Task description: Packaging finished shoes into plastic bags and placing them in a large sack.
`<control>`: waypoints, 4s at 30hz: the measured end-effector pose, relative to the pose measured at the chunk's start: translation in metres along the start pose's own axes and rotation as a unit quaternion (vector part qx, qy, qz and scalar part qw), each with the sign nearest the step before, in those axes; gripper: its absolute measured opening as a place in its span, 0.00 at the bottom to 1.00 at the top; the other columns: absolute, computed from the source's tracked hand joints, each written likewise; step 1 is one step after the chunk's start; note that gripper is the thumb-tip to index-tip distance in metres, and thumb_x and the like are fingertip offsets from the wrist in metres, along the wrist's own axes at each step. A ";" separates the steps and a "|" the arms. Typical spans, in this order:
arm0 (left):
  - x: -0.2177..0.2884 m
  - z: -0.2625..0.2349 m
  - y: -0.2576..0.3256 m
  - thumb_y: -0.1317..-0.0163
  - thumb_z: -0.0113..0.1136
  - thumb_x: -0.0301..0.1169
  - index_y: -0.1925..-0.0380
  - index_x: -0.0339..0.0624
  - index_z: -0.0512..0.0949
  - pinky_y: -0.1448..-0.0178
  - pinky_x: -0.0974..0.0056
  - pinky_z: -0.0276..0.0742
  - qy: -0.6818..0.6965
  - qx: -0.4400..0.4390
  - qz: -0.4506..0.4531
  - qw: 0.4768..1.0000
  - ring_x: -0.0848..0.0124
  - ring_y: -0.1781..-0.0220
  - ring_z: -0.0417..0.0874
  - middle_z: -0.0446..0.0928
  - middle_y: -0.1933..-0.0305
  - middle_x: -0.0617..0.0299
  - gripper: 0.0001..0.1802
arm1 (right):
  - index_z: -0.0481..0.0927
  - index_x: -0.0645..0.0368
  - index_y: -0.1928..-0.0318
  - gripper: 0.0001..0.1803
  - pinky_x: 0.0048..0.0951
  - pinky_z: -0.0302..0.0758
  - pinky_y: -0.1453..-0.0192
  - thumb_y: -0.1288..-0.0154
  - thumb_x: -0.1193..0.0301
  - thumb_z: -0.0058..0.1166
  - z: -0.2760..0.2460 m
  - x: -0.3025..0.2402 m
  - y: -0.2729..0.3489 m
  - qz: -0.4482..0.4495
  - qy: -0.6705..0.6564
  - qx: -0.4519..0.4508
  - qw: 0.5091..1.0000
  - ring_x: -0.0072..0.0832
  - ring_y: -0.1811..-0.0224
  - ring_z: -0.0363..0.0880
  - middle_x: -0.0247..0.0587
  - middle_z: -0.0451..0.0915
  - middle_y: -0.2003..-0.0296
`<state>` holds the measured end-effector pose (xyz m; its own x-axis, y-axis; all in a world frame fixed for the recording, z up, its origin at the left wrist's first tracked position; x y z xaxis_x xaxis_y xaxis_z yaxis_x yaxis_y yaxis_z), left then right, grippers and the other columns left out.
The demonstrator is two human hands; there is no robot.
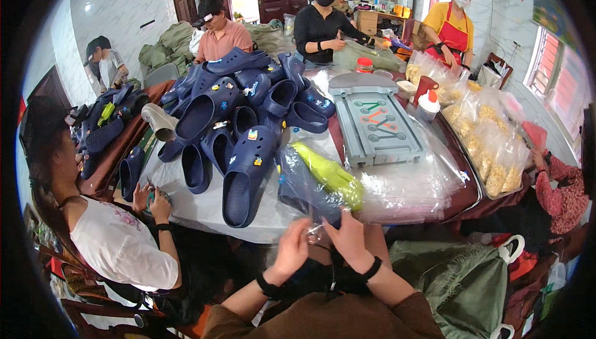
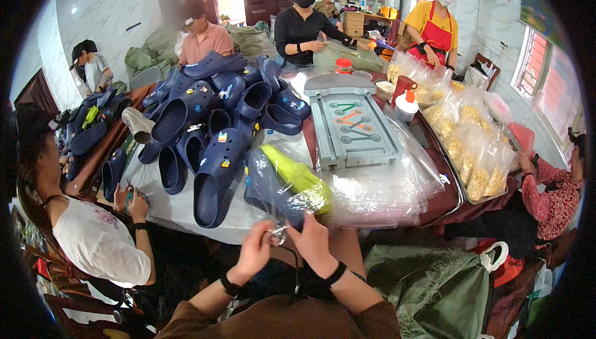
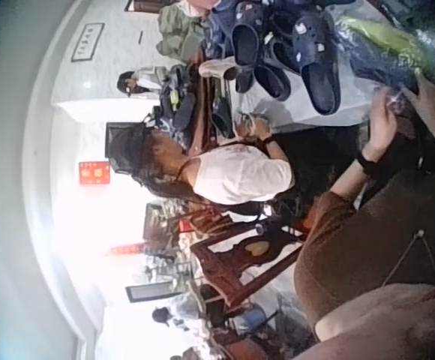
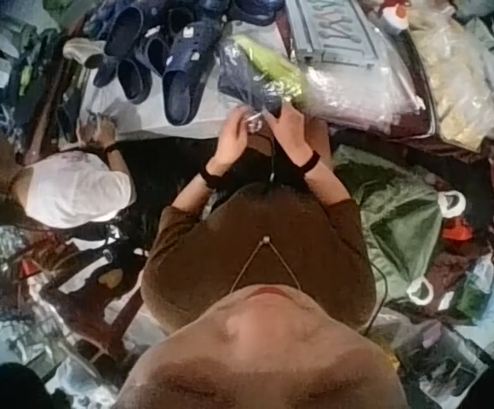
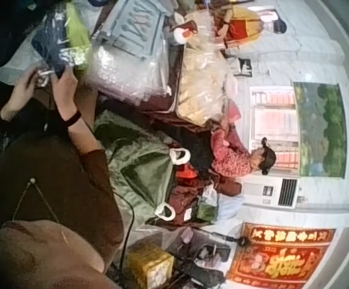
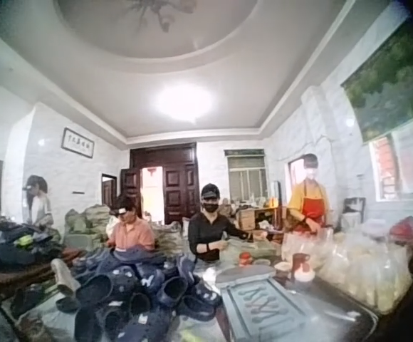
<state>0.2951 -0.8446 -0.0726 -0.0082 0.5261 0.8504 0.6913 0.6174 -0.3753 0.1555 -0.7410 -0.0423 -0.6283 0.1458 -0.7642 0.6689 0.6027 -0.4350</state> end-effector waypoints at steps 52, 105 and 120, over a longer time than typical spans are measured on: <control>0.024 -0.077 -0.245 0.43 0.67 0.30 0.39 0.46 0.76 0.23 0.34 0.51 -0.484 0.117 0.197 0.845 0.33 0.20 0.44 0.49 0.19 0.50 0.29 | 0.70 0.56 0.36 0.42 0.42 0.66 0.34 0.57 0.64 0.65 -0.069 0.023 -0.004 -0.016 -0.113 -0.046 0.992 0.48 0.41 0.70 0.52 0.70 0.47; -0.003 0.107 -0.088 0.46 0.71 0.30 0.39 0.39 0.76 0.24 0.52 0.62 -0.184 -0.288 0.120 0.932 0.45 0.25 0.63 0.63 0.26 0.42 0.32 | 0.87 0.54 0.55 0.20 0.42 0.79 0.50 0.41 0.55 0.57 -0.188 0.394 0.291 0.297 0.365 -0.379 0.797 0.47 0.53 0.84 0.45 0.87 0.54; -0.013 0.102 -0.080 0.49 0.74 0.33 0.40 0.41 0.74 0.24 0.47 0.62 -0.189 -0.231 0.179 0.938 0.42 0.25 0.61 0.63 0.27 0.40 0.35 | 0.86 0.55 0.66 0.08 0.45 0.79 0.55 0.38 0.67 0.57 -0.334 0.261 0.192 0.431 0.568 -0.163 0.682 0.48 0.60 0.85 0.45 0.86 0.65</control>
<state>0.1656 -0.8410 -0.0910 0.0890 0.8743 0.4771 0.9371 0.0888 -0.3376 -0.0122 -0.3249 -0.1661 -0.0845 0.9584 0.2727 0.9765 0.0251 0.2142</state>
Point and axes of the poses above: each hand's wrist, its own y-axis away from the middle knuckle, its own z-axis out of the palm, x = y × z, the point moved 8 cm from there along -y, towards the middle knuckle
